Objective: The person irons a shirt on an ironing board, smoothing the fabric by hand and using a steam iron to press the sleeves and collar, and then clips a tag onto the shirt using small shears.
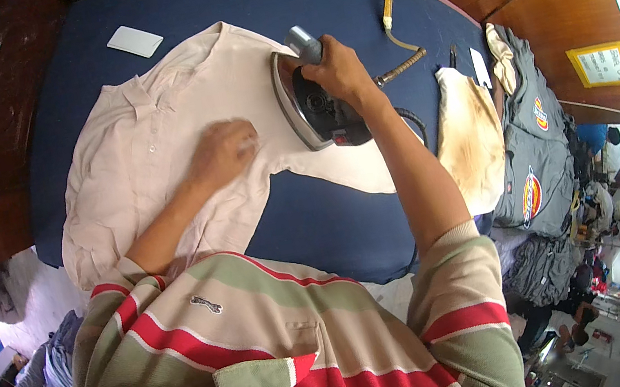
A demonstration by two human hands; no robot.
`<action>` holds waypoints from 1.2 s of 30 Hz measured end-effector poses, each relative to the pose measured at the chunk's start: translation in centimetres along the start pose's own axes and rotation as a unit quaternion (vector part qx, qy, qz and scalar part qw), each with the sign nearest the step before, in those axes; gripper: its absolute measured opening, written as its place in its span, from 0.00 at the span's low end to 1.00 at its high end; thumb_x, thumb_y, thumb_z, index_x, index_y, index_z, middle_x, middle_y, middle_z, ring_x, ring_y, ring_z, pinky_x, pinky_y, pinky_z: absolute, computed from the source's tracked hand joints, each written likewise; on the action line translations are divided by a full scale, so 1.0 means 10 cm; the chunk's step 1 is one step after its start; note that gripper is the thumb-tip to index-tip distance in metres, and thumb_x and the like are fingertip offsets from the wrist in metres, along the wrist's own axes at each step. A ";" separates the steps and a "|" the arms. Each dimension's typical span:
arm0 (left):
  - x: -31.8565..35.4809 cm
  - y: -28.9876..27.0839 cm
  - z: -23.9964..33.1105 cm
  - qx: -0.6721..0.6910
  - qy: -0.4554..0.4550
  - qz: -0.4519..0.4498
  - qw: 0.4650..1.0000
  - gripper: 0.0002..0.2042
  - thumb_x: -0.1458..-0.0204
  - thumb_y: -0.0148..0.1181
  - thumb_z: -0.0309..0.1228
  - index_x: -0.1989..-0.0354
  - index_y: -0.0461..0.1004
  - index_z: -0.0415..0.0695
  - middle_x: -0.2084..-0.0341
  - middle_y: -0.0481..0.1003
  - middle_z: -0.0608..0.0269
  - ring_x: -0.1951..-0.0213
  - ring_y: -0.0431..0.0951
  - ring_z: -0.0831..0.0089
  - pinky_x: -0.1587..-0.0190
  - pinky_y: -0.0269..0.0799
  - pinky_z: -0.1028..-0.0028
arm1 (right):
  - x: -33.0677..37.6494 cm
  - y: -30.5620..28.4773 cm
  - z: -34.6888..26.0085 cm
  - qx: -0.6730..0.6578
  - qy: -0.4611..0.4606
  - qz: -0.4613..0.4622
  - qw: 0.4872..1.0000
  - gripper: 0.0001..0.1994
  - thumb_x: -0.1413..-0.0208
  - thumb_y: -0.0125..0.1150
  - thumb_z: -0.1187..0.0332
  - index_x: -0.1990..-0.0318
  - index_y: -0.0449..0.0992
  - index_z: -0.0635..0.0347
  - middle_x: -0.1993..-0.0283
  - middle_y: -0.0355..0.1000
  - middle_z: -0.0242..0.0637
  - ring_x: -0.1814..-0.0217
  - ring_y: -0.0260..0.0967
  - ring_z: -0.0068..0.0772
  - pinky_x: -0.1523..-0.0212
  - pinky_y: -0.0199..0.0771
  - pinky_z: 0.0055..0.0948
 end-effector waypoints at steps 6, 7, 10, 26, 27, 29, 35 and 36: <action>-0.59 -0.69 -1.01 -0.264 -0.177 0.137 0.938 0.15 0.52 0.56 0.36 0.55 0.71 0.50 0.55 0.71 0.63 0.50 0.69 0.63 0.49 0.61 0.57 | -0.14 0.23 -0.28 0.074 -0.050 -0.014 0.996 0.25 0.59 0.64 0.59 0.55 0.70 0.68 0.62 0.72 0.57 0.56 0.71 0.53 0.55 0.69 0.38; -0.64 -0.80 -1.15 -0.285 -0.214 0.156 0.921 0.17 0.52 0.56 0.38 0.53 0.70 0.48 0.53 0.70 0.62 0.48 0.68 0.63 0.48 0.60 0.56 | -0.20 0.25 -0.33 0.070 -0.047 -0.014 0.996 0.26 0.58 0.63 0.55 0.55 0.70 0.67 0.62 0.72 0.57 0.56 0.71 0.54 0.55 0.70 0.39; -0.86 -0.87 -1.42 -0.252 -0.231 0.020 0.940 0.19 0.52 0.57 0.38 0.51 0.69 0.47 0.53 0.69 0.61 0.47 0.66 0.62 0.47 0.59 0.55 | -0.47 0.29 -0.35 0.066 -0.017 0.015 0.998 0.26 0.57 0.62 0.52 0.57 0.71 0.66 0.62 0.73 0.56 0.57 0.71 0.54 0.55 0.70 0.40; -0.72 -0.67 -1.10 -0.260 -0.103 -0.095 0.955 0.16 0.53 0.56 0.41 0.58 0.73 0.47 0.55 0.70 0.64 0.50 0.69 0.66 0.47 0.57 0.59 | -0.77 0.40 -0.66 0.128 -0.035 0.000 0.991 0.29 0.51 0.51 0.42 0.59 0.75 0.62 0.63 0.73 0.53 0.56 0.70 0.54 0.55 0.70 0.40; -0.73 -0.68 -1.10 -0.262 -0.093 -0.108 0.955 0.16 0.52 0.54 0.42 0.59 0.74 0.46 0.55 0.71 0.63 0.51 0.69 0.65 0.48 0.58 0.59 | -0.78 0.39 -0.66 0.129 -0.038 0.002 0.991 0.29 0.51 0.52 0.42 0.59 0.75 0.62 0.63 0.73 0.53 0.56 0.70 0.54 0.54 0.70 0.40; -0.77 -0.73 -1.16 -0.197 -0.142 -0.136 0.960 0.15 0.51 0.53 0.41 0.60 0.74 0.45 0.58 0.73 0.59 0.53 0.71 0.61 0.49 0.60 0.59 | -0.80 0.39 -0.66 0.129 -0.034 0.003 0.991 0.28 0.51 0.52 0.43 0.58 0.75 0.61 0.62 0.74 0.53 0.55 0.70 0.53 0.54 0.70 0.39; -0.58 -0.87 -1.36 -0.177 -0.206 -0.016 0.962 0.15 0.51 0.54 0.38 0.60 0.74 0.43 0.65 0.76 0.49 0.58 0.75 0.53 0.54 0.66 0.58 | -0.62 0.52 -0.84 0.164 -0.151 -0.071 0.972 0.26 0.52 0.53 0.45 0.53 0.73 0.56 0.62 0.74 0.50 0.57 0.71 0.52 0.54 0.70 0.40; -0.53 -0.86 -1.36 -0.190 -0.205 -0.008 0.960 0.14 0.51 0.54 0.38 0.60 0.74 0.43 0.65 0.76 0.49 0.58 0.75 0.53 0.54 0.66 0.59 | -0.51 0.53 -0.94 0.184 -0.156 -0.081 0.967 0.24 0.50 0.55 0.48 0.57 0.75 0.60 0.66 0.75 0.50 0.62 0.74 0.49 0.58 0.72 0.38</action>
Point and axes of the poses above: each hand's wrist, its own x-axis away from the middle knuckle, its own y-axis out of the palm, z = x × y, the point moved 4 cm from there along -x, towards the middle knuckle
